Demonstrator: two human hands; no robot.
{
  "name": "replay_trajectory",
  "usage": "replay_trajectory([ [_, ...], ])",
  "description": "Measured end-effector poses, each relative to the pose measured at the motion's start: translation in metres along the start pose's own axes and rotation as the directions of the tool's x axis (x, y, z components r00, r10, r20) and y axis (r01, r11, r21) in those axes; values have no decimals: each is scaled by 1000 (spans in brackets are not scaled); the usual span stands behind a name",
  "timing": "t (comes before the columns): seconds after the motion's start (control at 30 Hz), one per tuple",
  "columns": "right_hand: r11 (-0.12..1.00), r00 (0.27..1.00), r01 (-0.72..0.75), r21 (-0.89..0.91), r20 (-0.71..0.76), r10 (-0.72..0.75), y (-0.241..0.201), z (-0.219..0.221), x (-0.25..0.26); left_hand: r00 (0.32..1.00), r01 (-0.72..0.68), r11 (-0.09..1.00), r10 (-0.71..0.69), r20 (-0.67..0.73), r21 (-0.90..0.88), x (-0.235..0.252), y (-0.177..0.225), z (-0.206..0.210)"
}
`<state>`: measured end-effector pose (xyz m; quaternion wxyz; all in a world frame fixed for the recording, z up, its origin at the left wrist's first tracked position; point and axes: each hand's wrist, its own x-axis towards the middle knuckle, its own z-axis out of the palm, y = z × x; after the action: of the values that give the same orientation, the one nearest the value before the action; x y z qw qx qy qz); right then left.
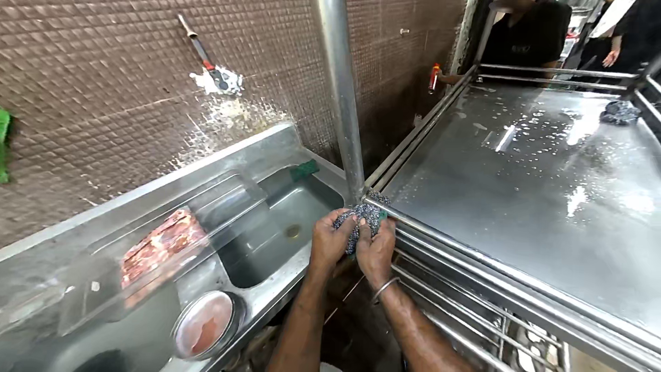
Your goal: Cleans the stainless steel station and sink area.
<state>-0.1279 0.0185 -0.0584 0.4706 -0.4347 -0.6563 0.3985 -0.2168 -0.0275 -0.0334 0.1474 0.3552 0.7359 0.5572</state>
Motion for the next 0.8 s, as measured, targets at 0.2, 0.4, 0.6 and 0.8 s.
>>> replay_trajectory([
  [0.2,994,997,9,-105,71,-2,-12,1,-2,997,57,992,-52,51,-114,-4,-14,-12],
  [0.4,983,992,46,-176,121,-24,-18,0,-8,998,49,982,-53,-20,-180,-17,-20,-9],
  [0.6,980,928,104,-168,370,-35,-33,-6,-19,983,85,968,-120,-137,-237,-35,-33,-24],
  [0.8,987,756,111,112,636,-157,-23,31,-50,881,116,942,-244,-405,-315,-81,-53,-66],
])
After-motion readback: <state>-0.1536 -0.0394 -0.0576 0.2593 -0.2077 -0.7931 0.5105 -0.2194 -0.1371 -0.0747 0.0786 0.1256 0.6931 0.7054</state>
